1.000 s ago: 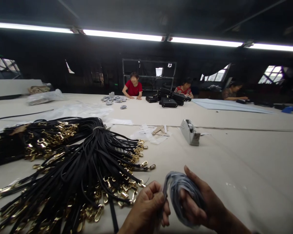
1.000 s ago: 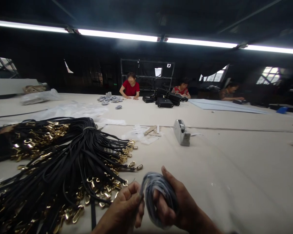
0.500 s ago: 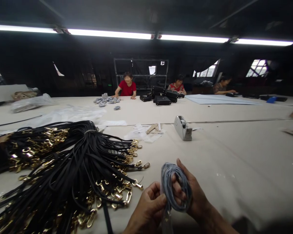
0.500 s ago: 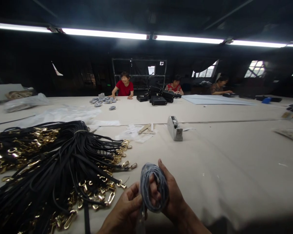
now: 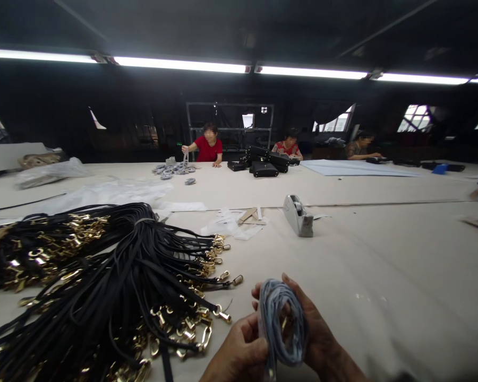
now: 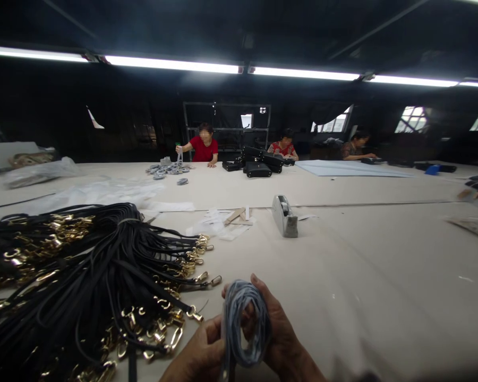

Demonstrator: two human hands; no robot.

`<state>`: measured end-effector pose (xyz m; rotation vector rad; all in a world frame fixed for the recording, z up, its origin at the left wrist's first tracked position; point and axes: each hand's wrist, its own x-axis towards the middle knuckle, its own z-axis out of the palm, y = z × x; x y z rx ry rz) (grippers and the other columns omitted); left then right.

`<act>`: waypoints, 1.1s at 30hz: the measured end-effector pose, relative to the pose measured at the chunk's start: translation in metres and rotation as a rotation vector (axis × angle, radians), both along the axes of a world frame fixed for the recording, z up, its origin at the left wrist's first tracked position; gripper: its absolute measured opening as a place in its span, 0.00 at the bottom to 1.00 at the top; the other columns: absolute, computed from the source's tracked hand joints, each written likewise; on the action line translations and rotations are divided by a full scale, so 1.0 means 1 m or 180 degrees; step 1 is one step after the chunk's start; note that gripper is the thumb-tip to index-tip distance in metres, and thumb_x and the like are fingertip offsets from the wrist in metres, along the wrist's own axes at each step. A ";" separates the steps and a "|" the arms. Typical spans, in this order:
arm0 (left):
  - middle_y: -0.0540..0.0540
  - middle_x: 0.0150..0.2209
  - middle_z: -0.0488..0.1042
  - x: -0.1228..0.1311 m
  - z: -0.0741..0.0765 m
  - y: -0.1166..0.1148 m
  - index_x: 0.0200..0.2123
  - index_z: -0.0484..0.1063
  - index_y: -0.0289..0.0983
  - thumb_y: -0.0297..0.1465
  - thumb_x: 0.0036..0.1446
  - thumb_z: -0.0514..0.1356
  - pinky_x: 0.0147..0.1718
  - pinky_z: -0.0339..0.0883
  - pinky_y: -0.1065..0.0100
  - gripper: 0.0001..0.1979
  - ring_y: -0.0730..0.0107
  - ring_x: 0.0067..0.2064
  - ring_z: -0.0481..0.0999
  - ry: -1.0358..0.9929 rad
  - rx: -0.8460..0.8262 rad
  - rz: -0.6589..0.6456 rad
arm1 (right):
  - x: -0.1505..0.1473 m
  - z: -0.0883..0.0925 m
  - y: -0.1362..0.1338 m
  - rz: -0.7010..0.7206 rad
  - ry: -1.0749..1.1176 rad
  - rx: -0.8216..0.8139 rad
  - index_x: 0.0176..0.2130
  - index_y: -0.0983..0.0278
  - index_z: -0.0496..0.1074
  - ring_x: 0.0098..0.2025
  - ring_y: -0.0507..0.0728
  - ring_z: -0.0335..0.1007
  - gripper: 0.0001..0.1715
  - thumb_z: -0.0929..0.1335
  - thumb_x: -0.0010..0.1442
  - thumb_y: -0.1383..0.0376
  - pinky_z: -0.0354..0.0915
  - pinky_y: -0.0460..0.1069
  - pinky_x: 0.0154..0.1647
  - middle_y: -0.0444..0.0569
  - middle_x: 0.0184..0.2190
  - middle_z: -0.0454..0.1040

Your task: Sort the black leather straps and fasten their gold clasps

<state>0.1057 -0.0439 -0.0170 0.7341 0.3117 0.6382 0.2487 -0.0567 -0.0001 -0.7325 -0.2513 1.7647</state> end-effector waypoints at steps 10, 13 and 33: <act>0.47 0.25 0.70 -0.011 0.010 0.036 0.28 0.76 0.31 0.39 0.39 0.71 0.33 0.60 0.67 0.18 0.67 0.28 0.68 0.1050 0.1054 0.0238 | 0.004 -0.017 0.045 -0.0225 -0.1333 0.1029 0.36 0.68 0.78 0.38 0.58 0.72 0.29 0.66 0.60 0.45 0.66 0.50 0.42 0.53 0.36 0.78; 0.50 0.24 0.66 -0.017 0.012 0.047 0.22 0.71 0.36 0.28 0.43 0.65 0.29 0.54 0.69 0.05 0.68 0.29 0.64 0.2412 0.2469 0.0986 | 0.027 -0.009 0.057 -0.0614 -0.2702 0.1444 0.31 0.67 0.76 0.43 0.56 0.68 0.21 0.70 0.59 0.51 0.62 0.46 0.45 0.49 0.37 0.75; 0.45 0.37 0.78 0.015 -0.090 0.099 0.38 0.73 0.39 0.18 0.56 0.51 0.40 0.68 0.67 0.15 0.60 0.39 0.78 0.4343 0.5026 0.1276 | 0.054 -0.049 0.075 0.0612 -0.4403 0.2158 0.25 0.64 0.76 0.35 0.52 0.69 0.07 0.72 0.42 0.75 0.62 0.44 0.37 0.43 0.30 0.71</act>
